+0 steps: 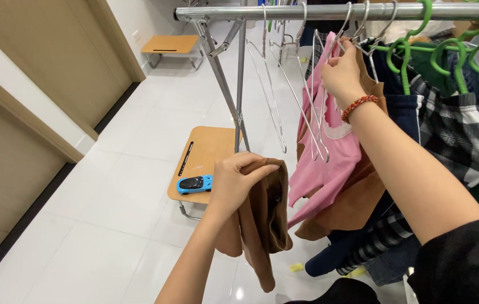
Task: Unpacking a brown shirt from a cardboard box and hanging it on a clothing rack
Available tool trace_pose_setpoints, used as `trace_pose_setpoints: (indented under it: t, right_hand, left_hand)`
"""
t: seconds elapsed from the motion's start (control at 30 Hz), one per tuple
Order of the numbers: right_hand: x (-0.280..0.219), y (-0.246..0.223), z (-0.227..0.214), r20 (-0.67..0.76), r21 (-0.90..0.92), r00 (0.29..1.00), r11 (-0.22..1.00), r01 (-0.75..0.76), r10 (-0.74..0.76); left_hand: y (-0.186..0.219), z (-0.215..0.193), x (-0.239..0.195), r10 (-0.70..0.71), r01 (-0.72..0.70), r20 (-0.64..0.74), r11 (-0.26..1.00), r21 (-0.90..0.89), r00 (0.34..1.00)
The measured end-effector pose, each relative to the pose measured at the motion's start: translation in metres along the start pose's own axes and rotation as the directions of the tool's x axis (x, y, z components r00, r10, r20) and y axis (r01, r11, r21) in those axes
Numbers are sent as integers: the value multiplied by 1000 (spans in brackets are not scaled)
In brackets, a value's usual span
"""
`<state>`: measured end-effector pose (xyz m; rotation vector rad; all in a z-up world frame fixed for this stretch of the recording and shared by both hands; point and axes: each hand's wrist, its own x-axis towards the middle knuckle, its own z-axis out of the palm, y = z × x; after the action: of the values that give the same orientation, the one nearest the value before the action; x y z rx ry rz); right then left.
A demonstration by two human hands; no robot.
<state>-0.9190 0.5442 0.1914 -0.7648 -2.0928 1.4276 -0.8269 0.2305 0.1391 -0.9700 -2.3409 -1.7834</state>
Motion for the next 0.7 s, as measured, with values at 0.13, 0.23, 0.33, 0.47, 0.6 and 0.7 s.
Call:
trace_pose_setpoints:
  t: [0.13, 0.23, 0.33, 0.47, 0.6, 0.7]
  right_hand:
    - [3, 3, 7, 95, 49, 994, 997, -60, 55]
    - [6, 9, 10, 152, 103, 988, 995, -10, -6]
    - [13, 17, 6, 85, 172, 977, 968, 180, -197]
    - [0, 16, -6, 41, 319, 945, 901, 295, -324]
    - [-43, 11, -23, 57, 536, 959, 819, 205, -277]
    - [-84, 9, -41, 47, 624, 975, 769, 143, -219]
  left_hand:
    - [-2, 10, 1, 7, -7, 13, 1000, -5, 1000]
    - [-7, 18, 1, 3, -2, 31, 1000, -12, 1000]
    - [-10, 23, -2, -5, 5, 33, 1000, -15, 999]
    - [-7, 28, -5, -73, 73, 28, 997, 12, 997]
    - [-1, 33, -8, -221, 221, 34, 975, 25, 975]
    - [-12, 40, -10, -195, 193, 24, 978, 78, 980]
